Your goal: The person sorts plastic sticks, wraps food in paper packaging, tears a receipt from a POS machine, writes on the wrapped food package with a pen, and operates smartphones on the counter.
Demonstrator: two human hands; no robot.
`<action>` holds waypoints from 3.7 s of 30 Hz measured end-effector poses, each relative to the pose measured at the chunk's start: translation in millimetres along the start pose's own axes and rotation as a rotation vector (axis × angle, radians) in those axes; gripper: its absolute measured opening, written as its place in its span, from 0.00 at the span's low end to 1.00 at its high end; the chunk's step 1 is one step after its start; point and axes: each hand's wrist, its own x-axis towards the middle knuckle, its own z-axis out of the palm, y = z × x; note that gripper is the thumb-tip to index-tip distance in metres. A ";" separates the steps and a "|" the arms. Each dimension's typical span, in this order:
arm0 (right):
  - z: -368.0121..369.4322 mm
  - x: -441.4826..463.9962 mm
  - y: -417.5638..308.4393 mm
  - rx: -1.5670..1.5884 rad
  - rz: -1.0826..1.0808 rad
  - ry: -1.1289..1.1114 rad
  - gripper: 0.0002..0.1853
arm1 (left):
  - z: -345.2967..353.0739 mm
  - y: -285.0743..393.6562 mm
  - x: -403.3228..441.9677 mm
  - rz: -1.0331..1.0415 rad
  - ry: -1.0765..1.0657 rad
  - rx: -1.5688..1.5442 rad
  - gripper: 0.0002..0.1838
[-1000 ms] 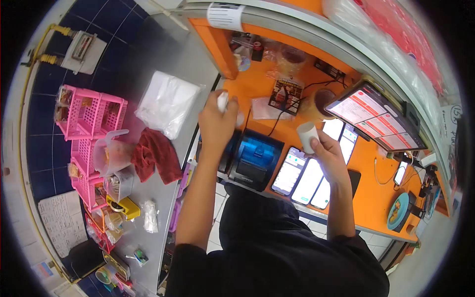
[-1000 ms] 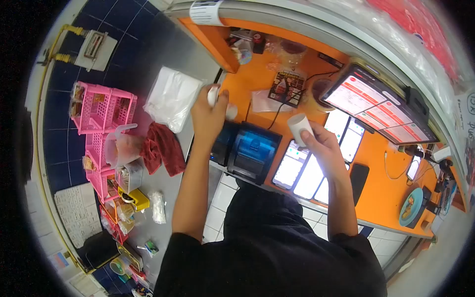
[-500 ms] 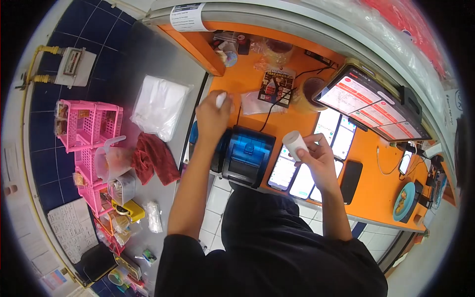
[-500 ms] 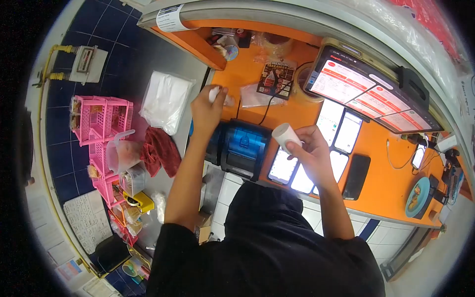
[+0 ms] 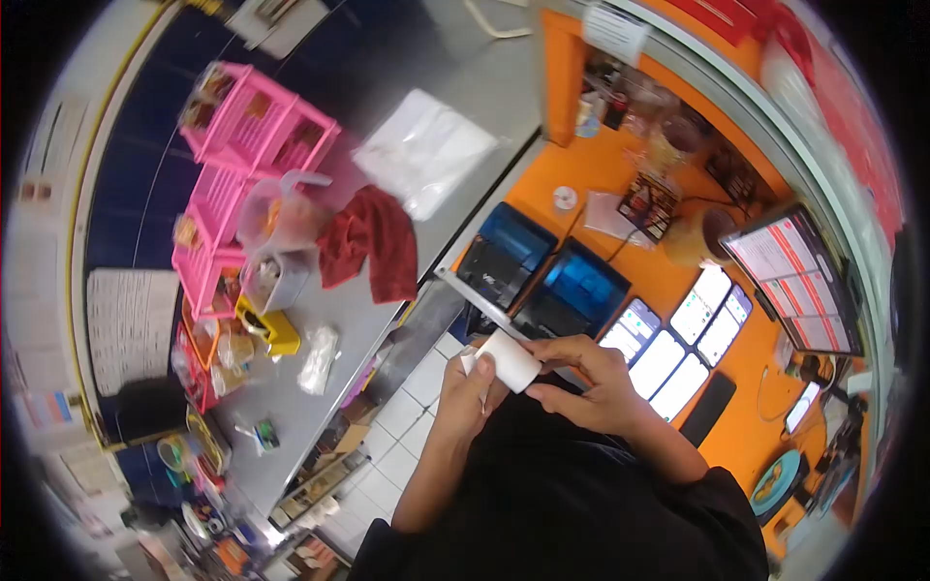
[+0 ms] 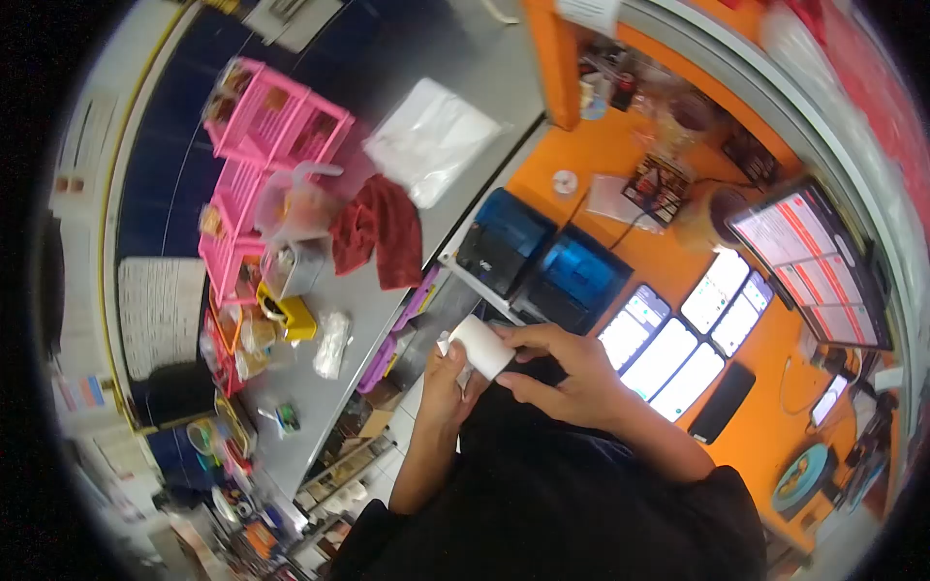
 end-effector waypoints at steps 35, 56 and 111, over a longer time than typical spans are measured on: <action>65.9 -1.0 9.3 -0.701 -0.458 0.210 0.11 | -1.3 -30.1 -39.4 0.446 0.398 0.021 0.27; 73.4 2.3 19.9 -0.814 -0.421 0.128 0.09 | -11.4 -38.2 -40.8 0.324 0.521 0.128 0.27; -80.0 168.0 68.1 -0.430 0.392 -0.145 0.29 | -33.7 57.6 193.3 0.346 -0.519 1.258 0.21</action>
